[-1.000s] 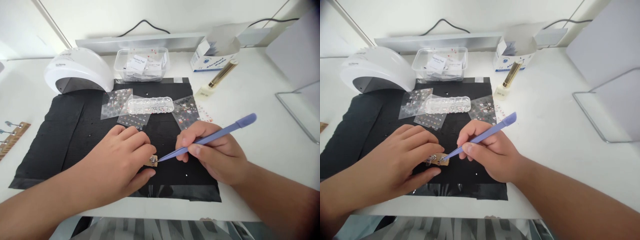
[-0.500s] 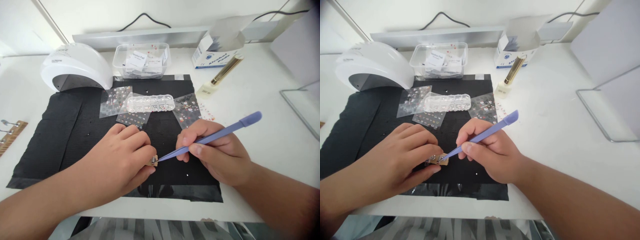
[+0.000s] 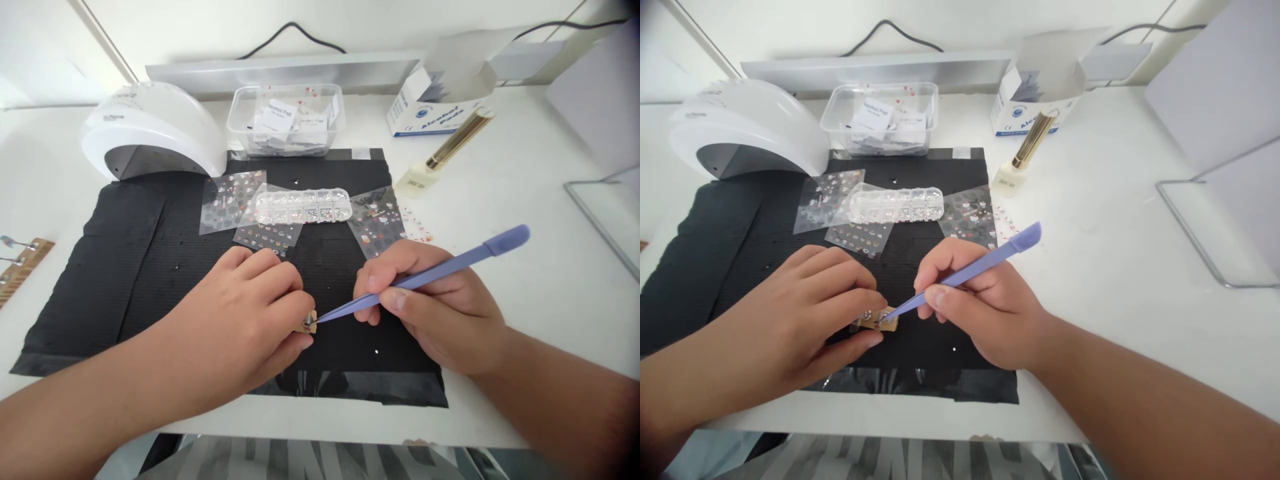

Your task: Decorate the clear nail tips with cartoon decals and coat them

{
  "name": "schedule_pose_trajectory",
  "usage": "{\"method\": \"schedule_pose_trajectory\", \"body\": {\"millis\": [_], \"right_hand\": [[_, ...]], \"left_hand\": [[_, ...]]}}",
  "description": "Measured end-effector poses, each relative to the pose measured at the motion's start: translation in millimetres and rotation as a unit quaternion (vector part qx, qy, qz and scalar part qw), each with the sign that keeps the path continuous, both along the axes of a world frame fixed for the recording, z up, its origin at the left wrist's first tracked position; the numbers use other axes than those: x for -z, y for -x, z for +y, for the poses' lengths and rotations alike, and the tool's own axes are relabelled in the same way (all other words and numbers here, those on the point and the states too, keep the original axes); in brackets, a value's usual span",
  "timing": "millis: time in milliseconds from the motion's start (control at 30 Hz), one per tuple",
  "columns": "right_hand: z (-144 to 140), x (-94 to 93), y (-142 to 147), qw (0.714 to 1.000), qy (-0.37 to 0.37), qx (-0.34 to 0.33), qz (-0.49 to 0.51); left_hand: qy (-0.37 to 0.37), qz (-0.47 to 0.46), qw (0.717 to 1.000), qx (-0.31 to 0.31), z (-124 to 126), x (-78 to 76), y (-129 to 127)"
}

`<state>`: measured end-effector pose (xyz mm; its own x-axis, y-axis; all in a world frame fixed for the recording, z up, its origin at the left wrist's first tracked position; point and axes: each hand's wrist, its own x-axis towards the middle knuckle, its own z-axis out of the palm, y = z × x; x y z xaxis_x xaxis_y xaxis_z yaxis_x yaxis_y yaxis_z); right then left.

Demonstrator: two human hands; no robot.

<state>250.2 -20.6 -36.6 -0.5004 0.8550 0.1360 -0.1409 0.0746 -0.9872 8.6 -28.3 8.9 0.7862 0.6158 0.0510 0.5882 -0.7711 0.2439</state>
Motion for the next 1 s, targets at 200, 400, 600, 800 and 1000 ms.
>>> {"method": "schedule_pose_trajectory", "body": {"millis": [200, 400, 600, 800, 1000], "right_hand": [[0.5, -0.5, 0.2, 1.0, -0.005, 0.001, -0.011], [1.1, 0.5, 0.1, 1.0, -0.014, -0.005, -0.008], [1.9, -0.9, 1.0, 1.0, -0.016, -0.003, -0.011], [0.9, -1.5, 1.8, 1.0, -0.008, 0.004, -0.014], [1.4, -1.0, 3.1, 1.0, -0.006, 0.009, -0.024]], "left_hand": [[0.002, -0.001, 1.0, 0.001, -0.6, -0.8, 0.4], [-0.001, 0.0, 1.0, 0.0, -1.0, -0.3, 0.3], [0.016, -0.018, 1.0, -0.011, -3.3, -3.1, 2.2], [0.04, -0.068, 0.996, 0.037, -4.1, -7.2, 4.8], [0.045, -0.072, 0.996, 0.034, -4.8, -5.8, 5.2]]}}
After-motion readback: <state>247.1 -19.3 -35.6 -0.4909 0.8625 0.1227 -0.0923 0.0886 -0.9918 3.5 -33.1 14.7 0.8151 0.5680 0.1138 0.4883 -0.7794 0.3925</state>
